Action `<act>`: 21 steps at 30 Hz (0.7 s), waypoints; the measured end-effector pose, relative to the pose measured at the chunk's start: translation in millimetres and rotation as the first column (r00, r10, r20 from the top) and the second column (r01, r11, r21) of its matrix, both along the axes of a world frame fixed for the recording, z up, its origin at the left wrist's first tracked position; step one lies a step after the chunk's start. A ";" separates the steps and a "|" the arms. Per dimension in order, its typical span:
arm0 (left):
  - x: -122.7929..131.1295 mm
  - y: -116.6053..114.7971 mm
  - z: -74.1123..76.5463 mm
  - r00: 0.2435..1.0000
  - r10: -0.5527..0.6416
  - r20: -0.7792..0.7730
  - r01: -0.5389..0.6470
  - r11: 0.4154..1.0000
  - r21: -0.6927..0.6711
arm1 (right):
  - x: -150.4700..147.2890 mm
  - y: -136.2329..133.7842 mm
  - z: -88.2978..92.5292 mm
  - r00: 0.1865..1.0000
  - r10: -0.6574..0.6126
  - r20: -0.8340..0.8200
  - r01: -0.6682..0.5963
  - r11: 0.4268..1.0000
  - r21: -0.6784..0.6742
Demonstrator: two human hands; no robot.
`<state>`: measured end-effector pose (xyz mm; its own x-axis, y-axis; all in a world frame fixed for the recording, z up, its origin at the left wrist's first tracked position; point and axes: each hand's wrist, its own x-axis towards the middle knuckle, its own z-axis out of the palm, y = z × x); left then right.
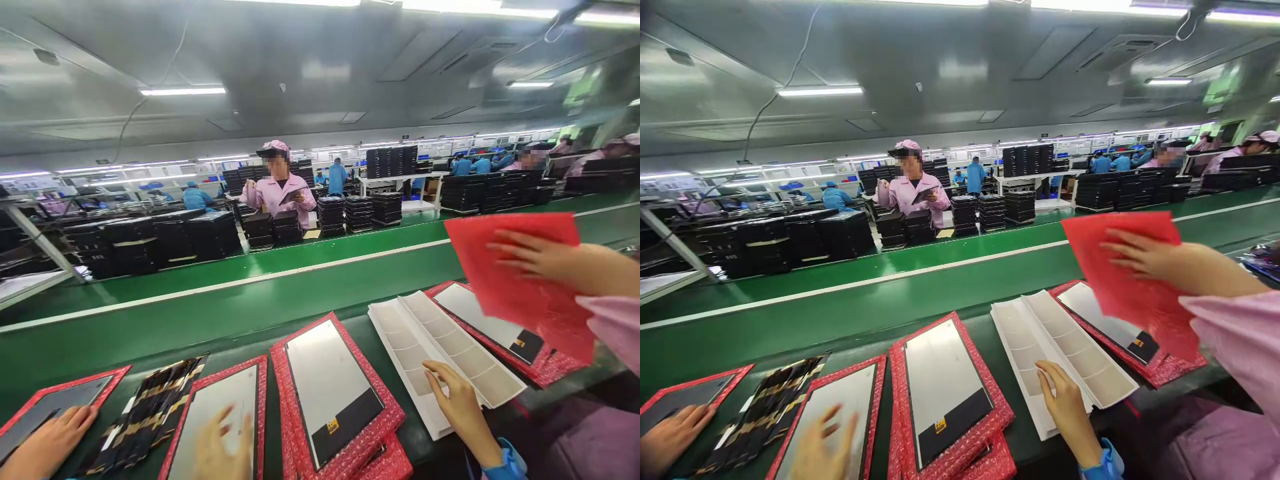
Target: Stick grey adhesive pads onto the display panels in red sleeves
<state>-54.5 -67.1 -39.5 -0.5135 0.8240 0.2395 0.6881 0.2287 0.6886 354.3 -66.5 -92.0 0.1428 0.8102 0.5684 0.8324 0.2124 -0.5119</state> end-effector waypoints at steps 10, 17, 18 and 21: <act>249.4 60.0 -3.8 0.561 -0.797 0.226 0.823 0.506 -0.258 | -22.6 -5.2 -19.7 0.985 0.006 -0.172 -0.019 0.997 -0.076; 265.0 68.5 -22.7 0.483 -0.788 0.383 0.875 0.426 -0.229 | -22.0 -7.1 -19.0 0.951 0.020 -0.309 -0.071 0.986 -0.154; 265.9 68.2 -24.8 0.462 -0.780 0.423 0.887 0.411 -0.210 | -22.3 -7.9 -16.7 0.945 0.013 -0.328 -0.071 0.983 -0.167; 268.2 69.1 -31.9 0.390 -0.758 0.523 0.916 0.377 -0.136 | -23.2 -10.1 -6.9 0.910 -0.023 -0.414 -0.067 0.977 -0.203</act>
